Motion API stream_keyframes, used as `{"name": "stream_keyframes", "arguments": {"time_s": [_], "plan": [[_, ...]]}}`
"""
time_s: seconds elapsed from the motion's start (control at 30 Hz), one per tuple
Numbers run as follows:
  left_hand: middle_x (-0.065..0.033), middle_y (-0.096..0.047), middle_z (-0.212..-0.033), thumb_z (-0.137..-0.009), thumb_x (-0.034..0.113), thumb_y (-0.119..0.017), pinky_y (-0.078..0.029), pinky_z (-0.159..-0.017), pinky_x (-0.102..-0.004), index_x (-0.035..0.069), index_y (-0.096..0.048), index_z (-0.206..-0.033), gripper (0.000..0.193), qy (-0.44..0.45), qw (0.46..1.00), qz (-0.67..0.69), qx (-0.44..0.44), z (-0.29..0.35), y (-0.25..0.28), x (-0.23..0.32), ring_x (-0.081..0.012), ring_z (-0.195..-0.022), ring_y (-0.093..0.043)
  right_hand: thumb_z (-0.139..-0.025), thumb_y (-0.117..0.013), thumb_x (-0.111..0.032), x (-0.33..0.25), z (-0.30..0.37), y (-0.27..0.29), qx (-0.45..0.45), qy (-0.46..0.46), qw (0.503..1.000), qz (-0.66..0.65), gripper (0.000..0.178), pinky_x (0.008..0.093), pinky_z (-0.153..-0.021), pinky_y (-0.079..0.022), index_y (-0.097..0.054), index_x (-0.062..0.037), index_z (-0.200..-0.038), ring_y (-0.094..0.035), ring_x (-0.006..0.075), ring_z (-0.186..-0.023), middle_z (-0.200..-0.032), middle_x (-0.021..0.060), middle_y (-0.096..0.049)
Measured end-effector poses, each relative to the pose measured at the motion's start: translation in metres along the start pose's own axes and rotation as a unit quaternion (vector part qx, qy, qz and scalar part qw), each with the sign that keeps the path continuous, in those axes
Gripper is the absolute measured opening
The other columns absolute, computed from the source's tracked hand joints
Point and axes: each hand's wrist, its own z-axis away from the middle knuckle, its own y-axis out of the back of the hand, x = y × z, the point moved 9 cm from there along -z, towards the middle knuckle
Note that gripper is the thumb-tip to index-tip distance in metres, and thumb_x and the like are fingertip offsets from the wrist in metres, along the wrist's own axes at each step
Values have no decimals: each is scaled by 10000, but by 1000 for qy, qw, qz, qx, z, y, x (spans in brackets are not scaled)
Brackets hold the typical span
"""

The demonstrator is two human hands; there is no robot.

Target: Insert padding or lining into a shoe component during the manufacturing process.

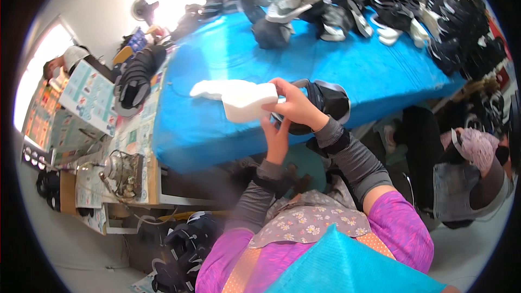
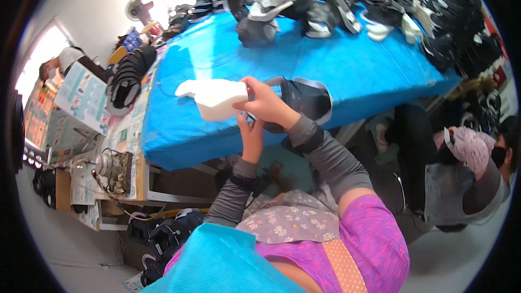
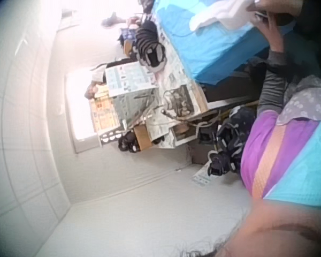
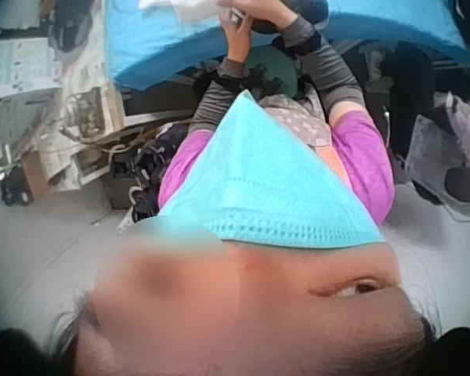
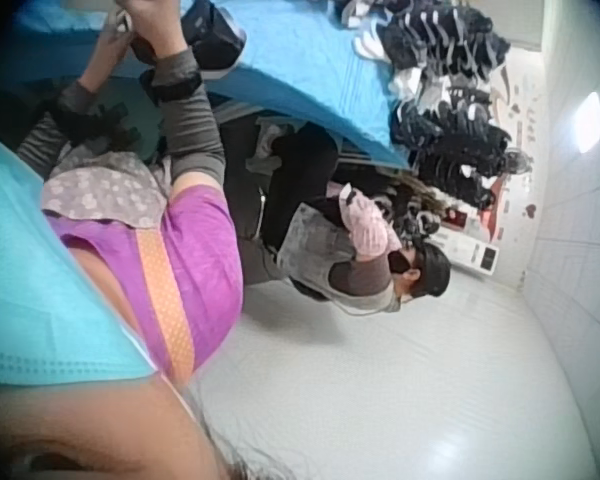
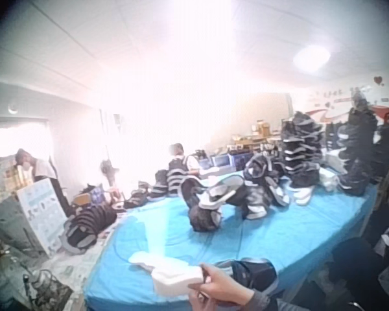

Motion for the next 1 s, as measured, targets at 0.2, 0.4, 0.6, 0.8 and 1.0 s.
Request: {"name": "stream_keyframes", "arguments": {"time_s": [0.2,0.4,0.6,0.8,1.0], "plan": [[-198,-498,-1334,-960,137,-572,-383,-1049,-387,-81,-453,-1341,454,-62,990,-130,6,1,3,25,-281,-1217,-496,-832,-784,-140,-15,41,60,72,70,991,88,459,317,-886,-494,-546,-19,-1207,-610,185,-1035,-1070,88,-644],[-227,-441,-1405,-950,162,-557,-317,-1125,-420,-51,-378,-1441,565,-113,966,-233,-2,4,-7,33,-360,-1312,-426,-845,-770,-26,18,91,97,143,43,989,16,478,293,-935,-490,-513,-13,-1247,-591,147,-1092,-1177,74,-617],[-227,-425,-1422,-934,130,-565,-316,-1130,-415,-31,-382,-1444,565,-91,969,-228,-20,7,-6,29,-363,-1321,-420,-804,-771,-6,-9,107,88,152,107,949,254,390,322,-850,-518,-601,-37,-1154,-659,233,-999,-1100,100,-678],[-218,-430,-1419,-930,132,-591,-321,-1128,-409,-24,-362,-1465,602,-99,972,-208,-55,6,-12,29,-358,-1334,-417,-749,-752,18,-12,103,77,131,109,919,355,396,355,-872,-523,-638,-61,-1120,-659,305,-1012,-1097,101,-692],[-220,-427,-1423,-935,146,-588,-323,-1126,-410,-22,-357,-1471,607,-102,968,-220,-61,5,-10,28,-359,-1333,-421,-732,-732,45,-13,97,72,128,134,908,377,445,360,-886,-527,-637,-88,-1146,-659,299,-1043,-1115,89,-697]]}}
